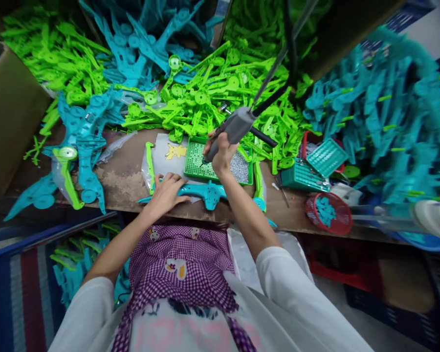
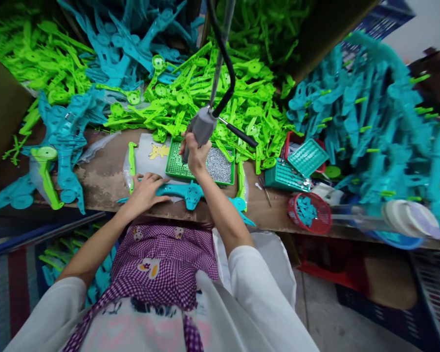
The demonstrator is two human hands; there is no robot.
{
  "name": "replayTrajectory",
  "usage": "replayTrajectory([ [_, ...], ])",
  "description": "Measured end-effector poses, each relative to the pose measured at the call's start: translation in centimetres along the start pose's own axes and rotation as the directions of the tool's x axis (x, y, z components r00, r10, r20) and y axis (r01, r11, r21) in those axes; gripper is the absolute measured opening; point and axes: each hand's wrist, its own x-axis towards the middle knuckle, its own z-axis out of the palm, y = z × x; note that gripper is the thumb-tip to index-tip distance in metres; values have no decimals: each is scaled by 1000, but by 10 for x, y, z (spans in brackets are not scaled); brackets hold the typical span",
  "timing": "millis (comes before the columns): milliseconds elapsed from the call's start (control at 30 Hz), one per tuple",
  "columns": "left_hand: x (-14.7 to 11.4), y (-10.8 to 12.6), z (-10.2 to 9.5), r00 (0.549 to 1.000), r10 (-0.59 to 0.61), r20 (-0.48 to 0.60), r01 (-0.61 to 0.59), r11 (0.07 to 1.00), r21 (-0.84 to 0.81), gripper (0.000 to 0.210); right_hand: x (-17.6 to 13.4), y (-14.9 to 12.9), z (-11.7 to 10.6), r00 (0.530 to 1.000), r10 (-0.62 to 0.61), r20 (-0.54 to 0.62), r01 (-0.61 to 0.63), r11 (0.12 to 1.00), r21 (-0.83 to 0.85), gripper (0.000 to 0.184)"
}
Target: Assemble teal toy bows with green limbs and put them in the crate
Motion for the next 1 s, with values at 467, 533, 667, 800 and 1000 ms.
replayTrajectory([
  [467,10,0,5,1000,-24,7,24,998,-49,33,-2,20,-4,1000,8,20,-7,999,-53,49],
  [533,10,0,5,1000,-22,0,22,998,-53,34,-2,17,-3,1000,11,18,-10,999,-43,49],
  [667,10,-1,5,999,-34,-12,34,998,-54,34,-4,-1,-5,1000,-11,-17,11,999,34,49],
  [800,9,-2,4,1000,-25,-10,24,997,-70,31,-20,-29,-9,998,-21,-55,27,994,102,57],
  [1000,14,-1,3,999,-6,-33,6,1000,3,31,-51,-45,-8,977,206,47,-211,966,150,68],
])
